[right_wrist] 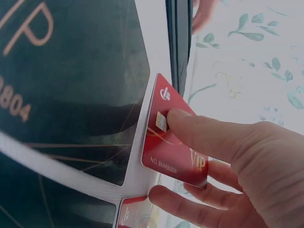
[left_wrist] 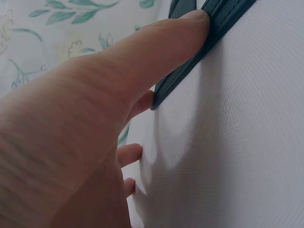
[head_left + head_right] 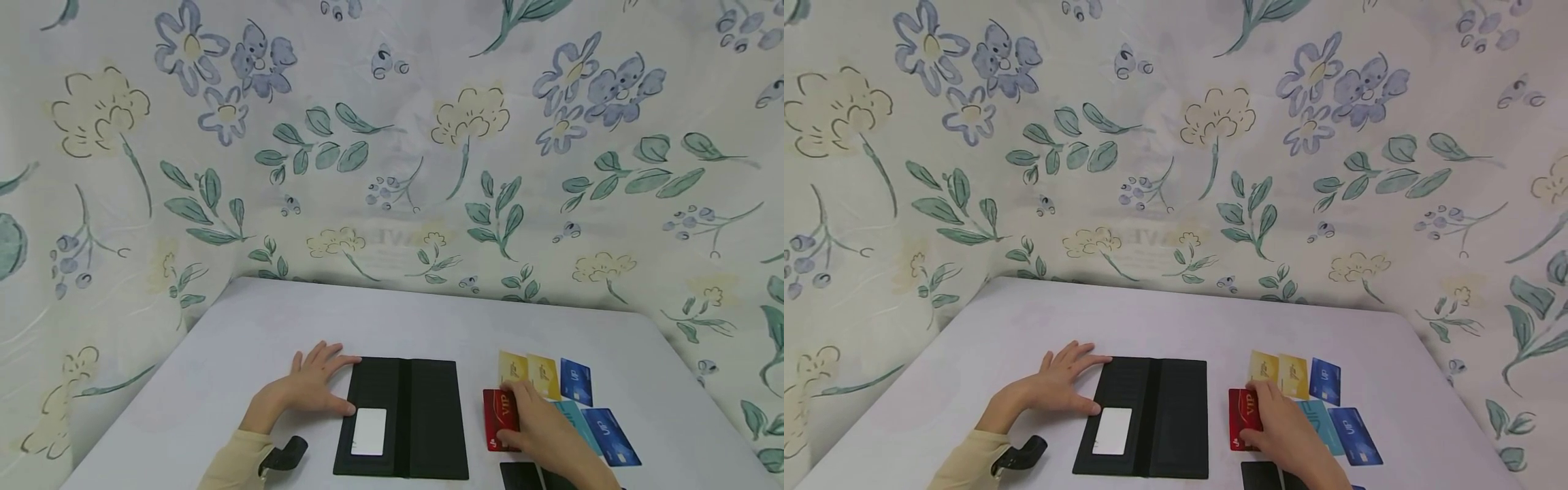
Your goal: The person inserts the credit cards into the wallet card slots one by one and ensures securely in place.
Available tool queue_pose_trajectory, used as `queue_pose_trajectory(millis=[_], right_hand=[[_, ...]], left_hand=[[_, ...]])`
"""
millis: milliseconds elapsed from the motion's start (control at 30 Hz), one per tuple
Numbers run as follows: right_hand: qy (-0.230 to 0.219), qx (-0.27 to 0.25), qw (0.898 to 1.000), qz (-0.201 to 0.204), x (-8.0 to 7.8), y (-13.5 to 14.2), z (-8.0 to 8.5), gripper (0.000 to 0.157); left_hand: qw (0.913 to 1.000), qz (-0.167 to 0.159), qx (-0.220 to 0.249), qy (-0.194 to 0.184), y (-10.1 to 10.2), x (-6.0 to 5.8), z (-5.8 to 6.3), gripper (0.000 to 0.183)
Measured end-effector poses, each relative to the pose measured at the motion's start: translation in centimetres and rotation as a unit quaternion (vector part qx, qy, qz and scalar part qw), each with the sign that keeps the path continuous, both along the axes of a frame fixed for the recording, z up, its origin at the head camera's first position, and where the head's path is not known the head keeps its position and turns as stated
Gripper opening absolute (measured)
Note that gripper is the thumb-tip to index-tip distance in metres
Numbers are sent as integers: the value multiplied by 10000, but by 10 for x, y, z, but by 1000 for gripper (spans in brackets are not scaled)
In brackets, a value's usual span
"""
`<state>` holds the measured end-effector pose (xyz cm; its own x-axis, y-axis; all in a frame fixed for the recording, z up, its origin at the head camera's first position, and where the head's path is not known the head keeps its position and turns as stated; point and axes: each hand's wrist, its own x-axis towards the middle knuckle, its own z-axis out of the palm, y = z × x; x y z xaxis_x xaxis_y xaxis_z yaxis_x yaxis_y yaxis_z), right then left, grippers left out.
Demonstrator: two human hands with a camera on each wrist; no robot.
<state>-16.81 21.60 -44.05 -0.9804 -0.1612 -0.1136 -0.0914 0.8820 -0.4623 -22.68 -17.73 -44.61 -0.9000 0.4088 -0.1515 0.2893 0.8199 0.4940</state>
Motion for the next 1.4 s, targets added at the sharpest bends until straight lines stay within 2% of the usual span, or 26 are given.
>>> queue_pose_trajectory(millis=[200, 433, 767, 1133, 1400], right_hand=[[183, -161, 9997, 79, 3, -1, 0, 65], [476, -105, 9987, 134, 5, -3, 0, 54], [587, -357, 9976, 42, 4, -3, 3, 46], [523, -850, 9950, -44, 2, 0, 5, 45], [628, -952, 9934, 85, 3, 2, 6, 47]], left_hand=[[10000, -31, 56, -13, -1, 1, 0, 84], [10000, -38, 68, -1, -1, 1, -2, 84], [10000, -65, 61, -1, -1, 1, -2, 84], [10000, -72, 40, 30, -2, -1, -2, 85], [10000, -65, 5, 34, -2, -1, -4, 85]])
